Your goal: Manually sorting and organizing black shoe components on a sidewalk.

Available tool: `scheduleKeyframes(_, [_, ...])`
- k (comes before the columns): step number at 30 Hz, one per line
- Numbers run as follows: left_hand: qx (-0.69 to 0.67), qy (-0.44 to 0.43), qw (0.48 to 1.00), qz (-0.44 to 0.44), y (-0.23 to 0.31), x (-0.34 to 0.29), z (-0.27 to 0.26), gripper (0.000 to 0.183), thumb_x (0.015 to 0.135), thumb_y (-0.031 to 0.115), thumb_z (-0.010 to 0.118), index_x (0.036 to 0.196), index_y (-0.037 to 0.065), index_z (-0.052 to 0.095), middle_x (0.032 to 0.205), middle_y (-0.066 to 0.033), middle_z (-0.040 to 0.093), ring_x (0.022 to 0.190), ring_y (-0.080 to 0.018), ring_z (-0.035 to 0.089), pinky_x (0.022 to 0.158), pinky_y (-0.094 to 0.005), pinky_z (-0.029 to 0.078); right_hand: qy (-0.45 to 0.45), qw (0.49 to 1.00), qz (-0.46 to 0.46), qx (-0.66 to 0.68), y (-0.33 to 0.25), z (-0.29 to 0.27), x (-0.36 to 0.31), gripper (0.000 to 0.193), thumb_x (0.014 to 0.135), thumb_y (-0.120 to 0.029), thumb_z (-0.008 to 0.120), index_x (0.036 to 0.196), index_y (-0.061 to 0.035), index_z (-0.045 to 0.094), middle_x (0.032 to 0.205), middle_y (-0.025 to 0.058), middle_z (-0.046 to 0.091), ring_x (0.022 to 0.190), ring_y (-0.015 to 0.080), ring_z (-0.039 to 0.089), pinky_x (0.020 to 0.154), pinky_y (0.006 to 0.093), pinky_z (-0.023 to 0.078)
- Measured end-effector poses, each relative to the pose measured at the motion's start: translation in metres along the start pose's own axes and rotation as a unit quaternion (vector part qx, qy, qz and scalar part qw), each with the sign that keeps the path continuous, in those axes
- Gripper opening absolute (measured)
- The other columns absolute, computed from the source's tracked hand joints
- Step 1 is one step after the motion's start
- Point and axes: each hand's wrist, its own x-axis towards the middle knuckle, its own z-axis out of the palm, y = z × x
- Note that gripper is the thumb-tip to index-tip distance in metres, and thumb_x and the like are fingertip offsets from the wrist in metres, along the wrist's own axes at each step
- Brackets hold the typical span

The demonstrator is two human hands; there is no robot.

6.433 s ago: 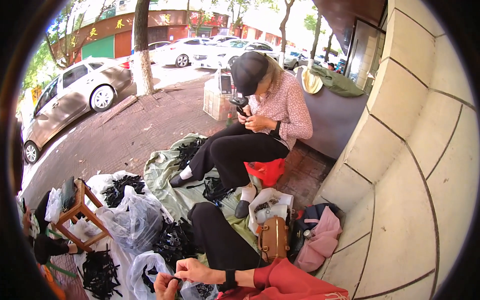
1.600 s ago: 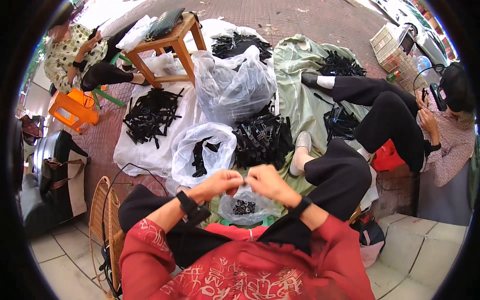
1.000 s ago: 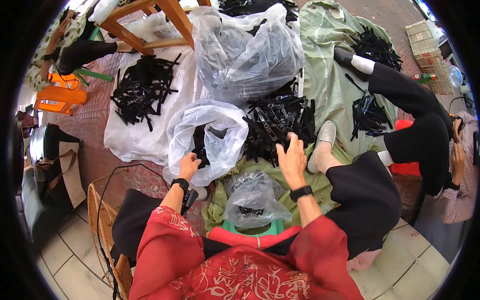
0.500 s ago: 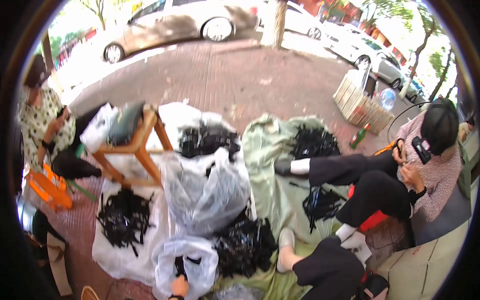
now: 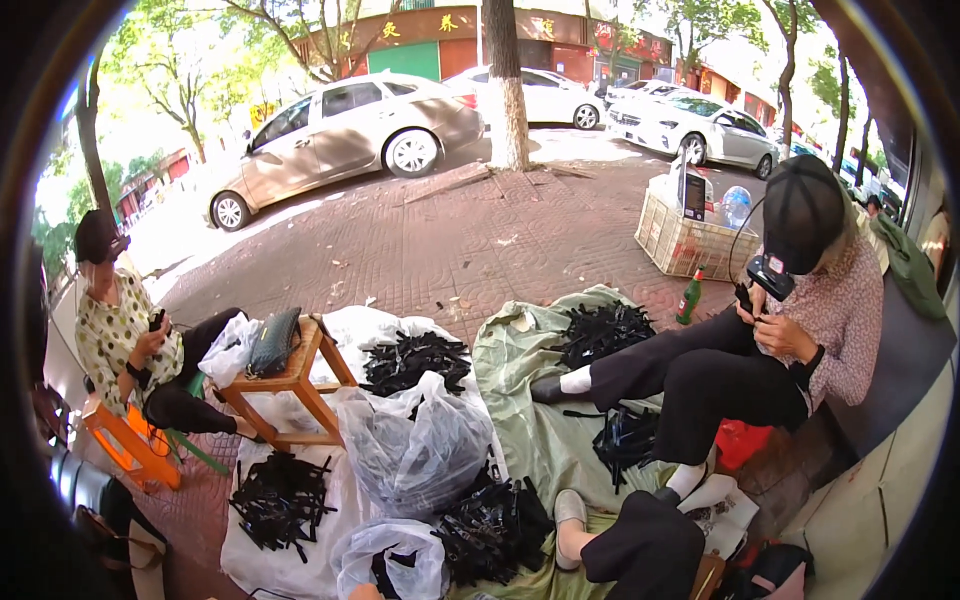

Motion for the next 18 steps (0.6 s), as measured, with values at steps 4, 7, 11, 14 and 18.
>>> scheduleKeyframes(4, [-0.02, -0.012, 0.998, -0.05, 0.001, -0.007, -0.022, 0.031, 0.077, 0.026, 0.046, 0.101, 0.009, 0.055, 0.091, -0.0163, 0.059, 0.087, -0.0331, 0.055, 0.074, -0.047, 0.041, 0.016, 0.997, -0.008, -0.072, -0.004, 0.003, 0.004, 0.015, 0.081, -0.017, 0.047, 0.086, -0.0059, 0.056, 0.083, 0.009, 0.058, 0.071, 0.024, 0.055, 0.06, 0.0354, 0.044])
scheduleKeyframes(7, [-0.026, 0.116, 0.993, -0.01, -0.004, -0.012, -0.013, 0.032, 0.078, 0.021, 0.041, 0.104, 0.008, 0.054, 0.091, -0.0173, 0.057, 0.09, -0.0365, 0.051, 0.079, -0.0486, 0.037, 0.017, 0.97, -0.143, -0.196, -0.013, -0.005, 0.002, 0.014, 0.072, -0.014, 0.049, 0.079, -0.007, 0.058, 0.077, 0.0101, 0.058, 0.065, 0.026, 0.054, 0.054, 0.0366, 0.042])
scheduleKeyframes(11, [0.033, 0.071, 0.995, -0.058, 0.023, -0.025, -0.08, 0.018, 0.068, 0.017, 0.051, 0.077, 0.005, 0.062, 0.075, -0.0168, 0.061, 0.074, -0.0334, 0.059, 0.062, -0.0439, 0.048, 0.046, 0.956, -0.185, -0.224, -0.031, -0.002, -0.002, 0.007, 0.062, -0.013, 0.055, 0.056, -0.0104, 0.059, 0.058, 0.0068, 0.058, 0.05, 0.0253, 0.054, 0.043, 0.0384, 0.04])
scheduleKeyframes(14, [-0.023, 0.079, 0.993, -0.082, 0.023, -0.049, -0.106, 0.02, 0.069, 0.016, 0.05, 0.076, 0.003, 0.063, 0.08, -0.0168, 0.062, 0.074, -0.03, 0.061, 0.062, -0.0392, 0.049, -0.014, 0.951, -0.183, -0.249, -0.069, -0.021, -0.014, 0.007, 0.058, -0.015, 0.059, 0.052, -0.0109, 0.06, 0.056, 0.0079, 0.059, 0.05, 0.0263, 0.056, 0.043, 0.0381, 0.043])
scheduleKeyframes(18, [-0.347, -0.049, 0.927, -0.132, 0.011, -0.074, -0.125, 0.018, 0.069, 0.017, 0.05, 0.068, 0.002, 0.062, 0.063, -0.0146, 0.061, 0.065, -0.0237, 0.062, 0.056, -0.0342, 0.049, -0.033, 0.956, -0.159, -0.243, -0.075, -0.021, -0.011, 0.015, 0.055, -0.023, 0.065, 0.064, -0.0104, 0.063, 0.064, 0.009, 0.06, 0.059, 0.0267, 0.059, 0.047, 0.0392, 0.044])
